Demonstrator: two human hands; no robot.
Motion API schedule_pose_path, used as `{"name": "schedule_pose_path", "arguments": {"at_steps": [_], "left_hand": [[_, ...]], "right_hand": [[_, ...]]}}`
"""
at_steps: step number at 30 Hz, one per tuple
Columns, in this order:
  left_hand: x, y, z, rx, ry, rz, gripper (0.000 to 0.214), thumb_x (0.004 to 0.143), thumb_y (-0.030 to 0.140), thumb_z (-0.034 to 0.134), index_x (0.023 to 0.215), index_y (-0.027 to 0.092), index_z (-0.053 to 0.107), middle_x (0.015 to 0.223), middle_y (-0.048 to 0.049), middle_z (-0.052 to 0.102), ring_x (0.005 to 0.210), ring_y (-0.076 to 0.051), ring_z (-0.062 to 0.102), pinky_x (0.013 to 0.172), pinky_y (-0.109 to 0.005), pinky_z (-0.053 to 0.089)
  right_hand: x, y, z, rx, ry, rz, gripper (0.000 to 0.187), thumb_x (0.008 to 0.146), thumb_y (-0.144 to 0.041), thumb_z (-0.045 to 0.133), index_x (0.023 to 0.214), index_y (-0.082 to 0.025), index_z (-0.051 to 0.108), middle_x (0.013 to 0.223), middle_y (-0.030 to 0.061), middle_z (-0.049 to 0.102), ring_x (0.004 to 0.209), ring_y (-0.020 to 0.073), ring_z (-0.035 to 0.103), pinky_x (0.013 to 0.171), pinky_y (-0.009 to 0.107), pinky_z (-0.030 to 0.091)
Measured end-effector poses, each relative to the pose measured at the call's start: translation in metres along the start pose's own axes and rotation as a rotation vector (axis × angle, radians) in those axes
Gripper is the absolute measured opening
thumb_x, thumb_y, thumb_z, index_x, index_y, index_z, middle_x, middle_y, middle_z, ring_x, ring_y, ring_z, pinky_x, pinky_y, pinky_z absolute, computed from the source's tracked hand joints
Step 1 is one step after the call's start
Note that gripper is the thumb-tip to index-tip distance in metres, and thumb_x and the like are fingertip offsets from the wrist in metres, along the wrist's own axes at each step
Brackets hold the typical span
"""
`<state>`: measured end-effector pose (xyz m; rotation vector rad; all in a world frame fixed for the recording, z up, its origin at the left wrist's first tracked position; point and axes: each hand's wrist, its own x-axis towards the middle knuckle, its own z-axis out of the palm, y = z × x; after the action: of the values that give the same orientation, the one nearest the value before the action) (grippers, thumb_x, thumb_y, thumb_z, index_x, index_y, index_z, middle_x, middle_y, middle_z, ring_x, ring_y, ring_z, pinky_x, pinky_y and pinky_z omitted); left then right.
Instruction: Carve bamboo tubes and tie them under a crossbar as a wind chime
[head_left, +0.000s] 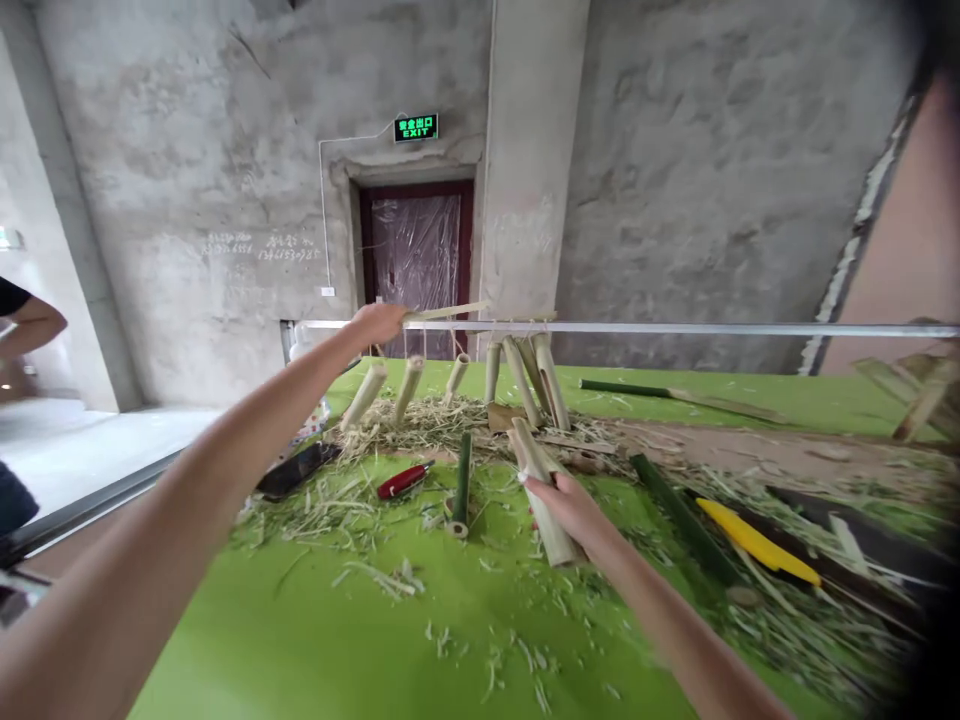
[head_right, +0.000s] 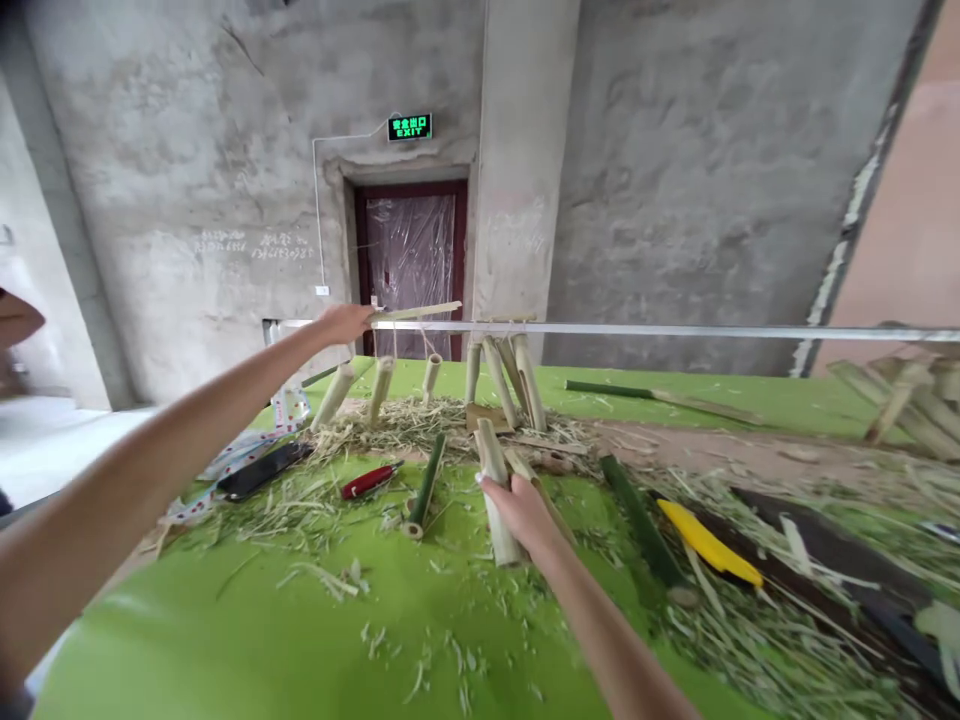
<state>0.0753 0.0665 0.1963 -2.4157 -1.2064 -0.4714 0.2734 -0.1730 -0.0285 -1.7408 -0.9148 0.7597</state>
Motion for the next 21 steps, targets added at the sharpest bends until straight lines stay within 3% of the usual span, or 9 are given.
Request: {"name": "schedule_pose_path", "arguments": {"at_steps": [4, 8, 14, 19, 21], "left_hand": [[0.004, 0.006, -0.060, 0.139, 0.010, 0.037, 0.035, 0.081, 0.028, 0.049, 0.114, 0.020, 0.057, 0.109, -0.0064, 0.061, 0.096, -0.020, 0.056, 0.078, -0.024, 0.042], [-0.012, 0.006, -0.098, 0.201, 0.070, 0.025, 0.032, 0.080, 0.024, 0.047, 0.106, 0.015, 0.063, 0.105, -0.0070, 0.063, 0.094, -0.018, 0.057, 0.073, -0.020, 0.041], [-0.032, 0.006, -0.121, 0.129, 0.068, 0.094, 0.028, 0.073, 0.022, 0.051, 0.095, 0.013, 0.067, 0.086, -0.0061, 0.067, 0.078, -0.017, 0.062, 0.064, -0.020, 0.041], [-0.036, 0.007, -0.133, -0.108, 0.071, 0.051, 0.031, 0.067, 0.019, 0.055, 0.096, 0.016, 0.065, 0.091, -0.0031, 0.067, 0.061, -0.011, 0.063, 0.058, -0.018, 0.043], [-0.038, 0.008, -0.135, -0.181, 0.020, -0.007, 0.030, 0.067, 0.019, 0.057, 0.095, 0.014, 0.066, 0.089, -0.0049, 0.067, 0.060, -0.012, 0.063, 0.058, -0.019, 0.045]], "right_hand": [[0.004, 0.002, -0.005, 0.009, 0.021, -0.022, 0.034, 0.078, -0.041, 0.055, 0.097, -0.014, 0.049, 0.069, 0.0078, 0.062, 0.055, 0.0205, 0.062, 0.048, 0.030, 0.048], [0.011, 0.005, -0.007, -0.013, 0.059, -0.060, 0.028, 0.077, -0.042, 0.055, 0.085, -0.016, 0.048, 0.070, 0.0082, 0.061, 0.054, 0.0200, 0.062, 0.046, 0.029, 0.048], [0.021, 0.009, -0.001, -0.022, 0.030, -0.121, 0.027, 0.079, -0.043, 0.052, 0.081, -0.017, 0.046, 0.062, 0.0049, 0.058, 0.049, 0.0184, 0.060, 0.046, 0.028, 0.049], [0.023, 0.013, -0.002, -0.062, 0.033, -0.131, 0.027, 0.078, -0.044, 0.052, 0.083, -0.018, 0.046, 0.071, 0.0076, 0.061, 0.058, 0.0196, 0.063, 0.049, 0.027, 0.049], [0.023, 0.012, -0.004, -0.038, 0.039, -0.130, 0.027, 0.078, -0.043, 0.052, 0.084, -0.018, 0.046, 0.071, 0.0074, 0.060, 0.060, 0.0201, 0.063, 0.050, 0.027, 0.049]]}}
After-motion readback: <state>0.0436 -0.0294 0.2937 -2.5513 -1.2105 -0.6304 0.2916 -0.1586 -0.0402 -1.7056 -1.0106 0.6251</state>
